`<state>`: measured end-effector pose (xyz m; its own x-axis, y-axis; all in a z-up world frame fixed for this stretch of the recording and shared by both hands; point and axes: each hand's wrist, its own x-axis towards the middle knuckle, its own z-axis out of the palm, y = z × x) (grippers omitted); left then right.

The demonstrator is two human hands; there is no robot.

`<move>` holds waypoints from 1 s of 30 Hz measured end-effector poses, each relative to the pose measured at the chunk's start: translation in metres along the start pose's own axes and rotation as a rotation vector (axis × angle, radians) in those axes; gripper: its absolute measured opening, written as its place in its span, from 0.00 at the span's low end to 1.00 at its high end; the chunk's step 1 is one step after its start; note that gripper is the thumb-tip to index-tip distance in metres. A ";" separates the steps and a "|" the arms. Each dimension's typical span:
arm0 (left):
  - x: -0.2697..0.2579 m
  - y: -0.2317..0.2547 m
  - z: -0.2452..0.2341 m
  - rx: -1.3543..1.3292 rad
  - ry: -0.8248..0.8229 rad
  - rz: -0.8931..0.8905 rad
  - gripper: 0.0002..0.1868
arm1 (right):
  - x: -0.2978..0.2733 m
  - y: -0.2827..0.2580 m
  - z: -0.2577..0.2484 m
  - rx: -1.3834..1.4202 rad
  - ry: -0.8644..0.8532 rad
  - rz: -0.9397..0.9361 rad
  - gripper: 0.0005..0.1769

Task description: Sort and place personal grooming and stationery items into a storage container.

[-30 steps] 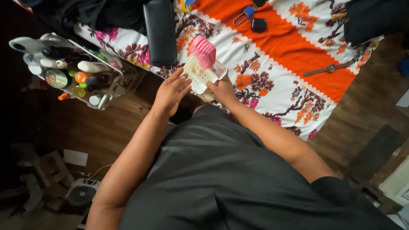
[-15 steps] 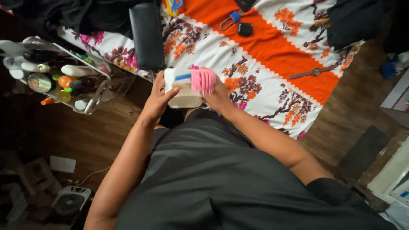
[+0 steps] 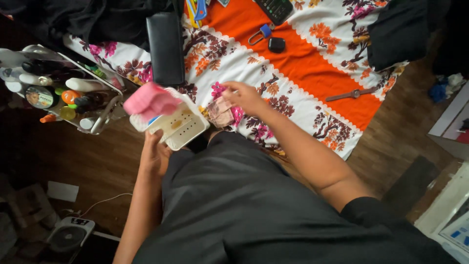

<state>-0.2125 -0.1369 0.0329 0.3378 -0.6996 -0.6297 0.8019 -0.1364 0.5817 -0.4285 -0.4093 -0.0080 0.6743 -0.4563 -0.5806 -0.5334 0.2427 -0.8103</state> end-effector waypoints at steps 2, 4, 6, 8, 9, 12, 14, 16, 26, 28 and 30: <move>-0.006 0.001 -0.005 -0.007 0.040 -0.004 0.37 | 0.010 0.037 -0.022 -0.034 0.119 0.053 0.28; -0.007 0.006 -0.008 -0.017 0.081 0.004 0.38 | 0.024 0.056 -0.046 -0.073 0.234 0.094 0.26; -0.008 0.007 -0.012 0.035 0.131 0.026 0.39 | 0.032 0.066 -0.068 -0.052 0.317 0.190 0.24; -0.005 0.006 -0.010 -0.028 0.097 0.032 0.41 | 0.051 0.097 -0.093 -0.137 0.402 0.092 0.22; -0.002 0.007 -0.009 -0.084 0.053 0.042 0.43 | 0.062 0.112 -0.105 -0.217 0.494 -0.014 0.21; 0.008 0.025 0.022 0.002 0.145 -0.027 0.43 | 0.091 0.108 -0.126 -0.313 0.592 -0.164 0.16; 0.024 0.016 0.021 -0.024 0.136 -0.014 0.43 | 0.108 0.102 -0.133 -0.428 0.632 -0.211 0.16; 0.029 0.010 0.024 -0.047 0.138 -0.015 0.42 | 0.121 0.091 -0.128 -0.539 0.663 -0.246 0.16; 0.046 0.037 0.064 0.011 0.217 -0.092 0.40 | 0.269 0.030 -0.122 -0.603 0.524 -0.424 0.24; 0.052 0.038 0.065 0.013 0.220 -0.087 0.40 | 0.295 0.023 -0.129 -0.597 0.596 -0.526 0.28; 0.054 0.033 0.059 -0.020 0.237 -0.053 0.39 | 0.307 0.019 -0.133 -0.340 0.695 -0.377 0.38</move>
<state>-0.1967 -0.2210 0.0488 0.3992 -0.5072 -0.7638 0.8306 -0.1527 0.5355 -0.2997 -0.6582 -0.1911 0.4306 -0.9025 -0.0064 -0.5357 -0.2498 -0.8066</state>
